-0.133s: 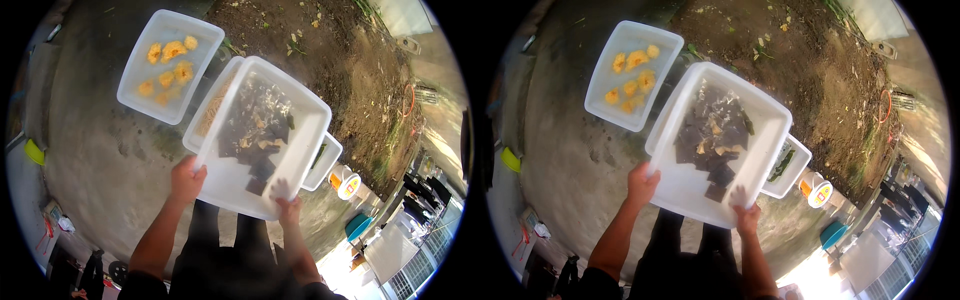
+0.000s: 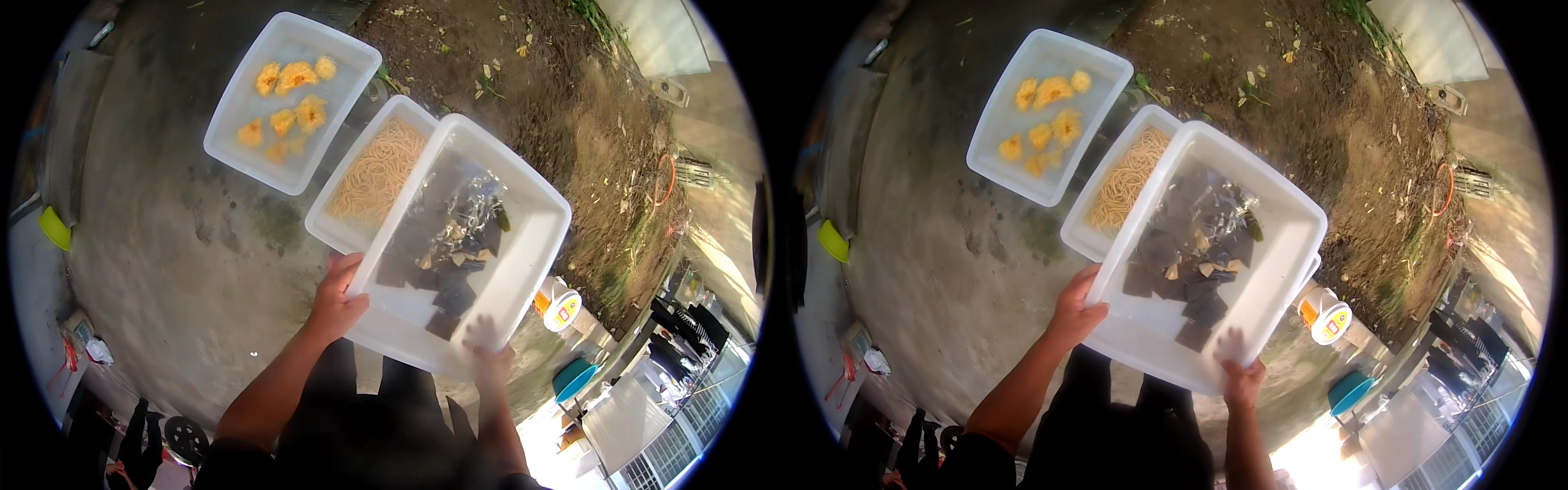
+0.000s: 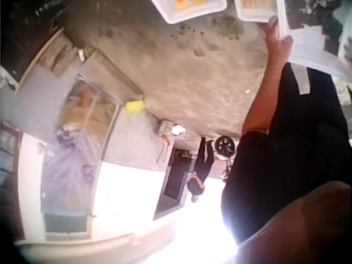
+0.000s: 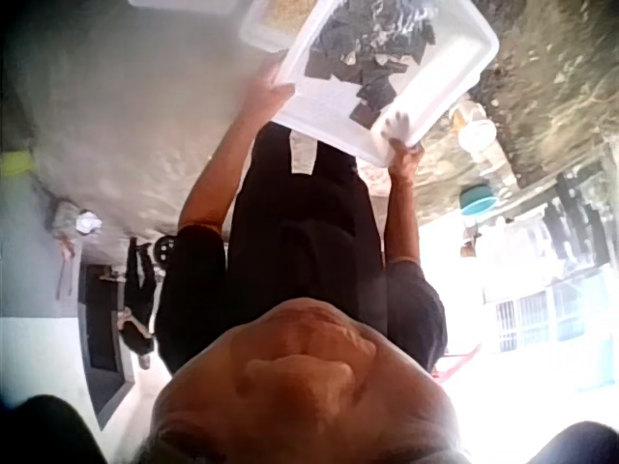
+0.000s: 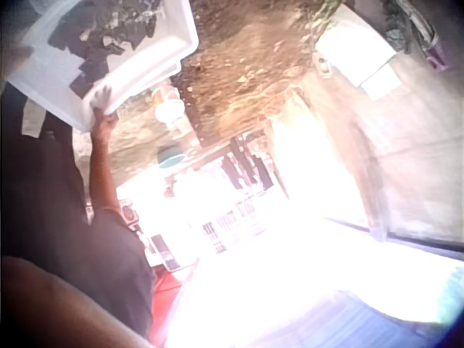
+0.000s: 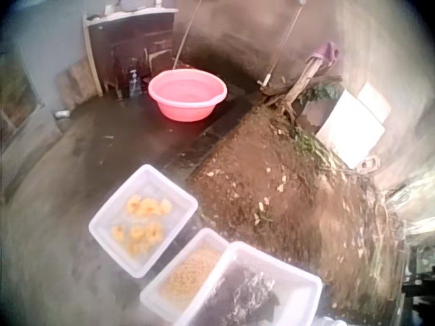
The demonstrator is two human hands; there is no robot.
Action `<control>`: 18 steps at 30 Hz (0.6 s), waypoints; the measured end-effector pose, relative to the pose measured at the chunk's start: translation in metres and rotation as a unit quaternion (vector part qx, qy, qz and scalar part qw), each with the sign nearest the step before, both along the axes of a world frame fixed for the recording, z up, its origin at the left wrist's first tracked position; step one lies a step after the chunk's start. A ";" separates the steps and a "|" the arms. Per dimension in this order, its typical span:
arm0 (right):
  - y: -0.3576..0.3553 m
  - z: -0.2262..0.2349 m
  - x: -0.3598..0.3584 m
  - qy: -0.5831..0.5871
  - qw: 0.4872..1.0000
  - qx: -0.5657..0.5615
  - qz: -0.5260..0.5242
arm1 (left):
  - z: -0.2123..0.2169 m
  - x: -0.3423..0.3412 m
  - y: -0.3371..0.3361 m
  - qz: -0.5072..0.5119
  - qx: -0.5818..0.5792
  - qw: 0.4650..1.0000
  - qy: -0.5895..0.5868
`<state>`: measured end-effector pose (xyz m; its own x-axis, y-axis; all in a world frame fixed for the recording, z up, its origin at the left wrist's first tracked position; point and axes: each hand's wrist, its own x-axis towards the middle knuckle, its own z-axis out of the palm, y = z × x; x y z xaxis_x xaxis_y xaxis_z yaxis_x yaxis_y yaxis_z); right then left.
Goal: The person washes crinkle-cut potato slices and dark seaweed-like items in white plastic containers using a hose. They transfer the potatoes between containers, rinse them thoroughly, and place the container into a display case. The person also handles green vegetables and dark sheets in separate containers.
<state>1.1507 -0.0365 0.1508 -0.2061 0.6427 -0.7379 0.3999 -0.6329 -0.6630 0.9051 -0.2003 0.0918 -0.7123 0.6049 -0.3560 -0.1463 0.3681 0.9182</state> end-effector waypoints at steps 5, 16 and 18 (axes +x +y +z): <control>0.029 0.028 0.055 -0.009 0.999 0.007 0.052 | 0.019 0.033 0.013 -0.034 0.015 0.937 -0.349; -0.024 0.070 0.048 0.181 0.953 -0.051 -0.236 | 0.052 0.115 0.064 -0.006 0.077 0.977 -0.199; -0.028 0.055 0.048 0.269 0.895 -0.088 -0.346 | 0.070 0.112 0.074 -0.003 0.085 0.976 -0.198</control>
<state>1.1986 -0.0641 0.2061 -0.1595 0.6368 -0.7543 -0.4748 -0.7194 -0.5070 1.0173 -0.1260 0.1620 -0.5348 0.6829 -0.4977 -0.5011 0.2179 0.8375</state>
